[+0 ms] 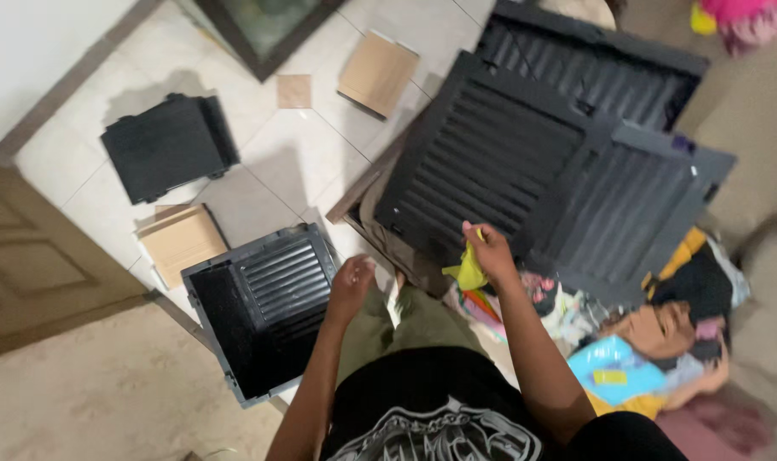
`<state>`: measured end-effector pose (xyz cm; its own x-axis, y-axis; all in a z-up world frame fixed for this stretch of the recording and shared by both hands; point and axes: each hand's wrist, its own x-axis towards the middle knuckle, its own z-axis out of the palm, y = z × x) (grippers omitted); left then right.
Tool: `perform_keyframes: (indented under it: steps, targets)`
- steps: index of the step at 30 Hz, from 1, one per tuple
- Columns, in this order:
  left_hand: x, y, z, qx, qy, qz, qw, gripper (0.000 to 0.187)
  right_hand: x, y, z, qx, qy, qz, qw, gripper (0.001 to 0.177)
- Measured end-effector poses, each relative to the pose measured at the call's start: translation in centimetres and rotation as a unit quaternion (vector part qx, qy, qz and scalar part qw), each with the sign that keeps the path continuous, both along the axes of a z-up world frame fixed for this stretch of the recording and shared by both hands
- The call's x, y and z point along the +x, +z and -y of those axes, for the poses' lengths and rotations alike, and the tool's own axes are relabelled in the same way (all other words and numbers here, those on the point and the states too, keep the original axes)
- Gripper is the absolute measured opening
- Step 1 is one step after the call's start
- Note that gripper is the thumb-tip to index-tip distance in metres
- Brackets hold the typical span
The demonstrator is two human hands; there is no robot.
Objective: The person sits on the floor and wipes the interior and exterior surfaces of a black plastic crate with a yellow cloth. They flip the crate to clean different sides, then place it on top of a beige crate.
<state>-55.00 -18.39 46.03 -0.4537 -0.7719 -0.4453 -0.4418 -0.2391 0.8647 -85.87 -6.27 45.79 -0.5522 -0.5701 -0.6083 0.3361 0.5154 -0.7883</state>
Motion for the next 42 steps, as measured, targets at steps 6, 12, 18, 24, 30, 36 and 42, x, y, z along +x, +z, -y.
perform_keyframes:
  steps: [6,12,18,24,30,36,42]
  targets:
    - [-4.5,-7.2,4.4,-0.025,-0.099,0.028,0.994,0.042,-1.5,-1.8,-5.4,0.025,-0.130,0.035,0.991,0.037]
    - [-11.5,-10.9,3.8,-0.020,-0.131,-0.068,0.989,0.044,-4.3,-7.8,-11.0,0.100,-0.203,-0.088,0.970,0.051]
    - [-18.3,-11.4,0.6,0.038,-0.148,-0.083,0.985,0.050,-6.3,-12.2,-11.4,0.165,-0.152,-0.128,0.966,0.089]
    - [-22.3,-13.5,-1.2,0.028,-0.184,-0.026,0.982,0.059,-9.5,-14.2,-9.5,0.205,-0.161,-0.129,0.957,0.086]
    - [-20.7,-15.0,-3.4,0.082,-0.149,0.118,0.978,0.063,-10.6,-12.0,-8.2,0.002,-0.115,0.088,0.989,0.052]
    - [-13.2,-15.7,-3.3,-0.247,-0.165,0.245,0.923,0.036,-10.0,-7.8,-3.7,-0.076,-0.019,0.061,0.995,0.035]
    - [-7.0,-12.9,-3.7,0.061,0.070,0.167,0.982,0.081,-7.6,-6.5,0.2,-0.145,-0.037,0.058,0.987,0.021]
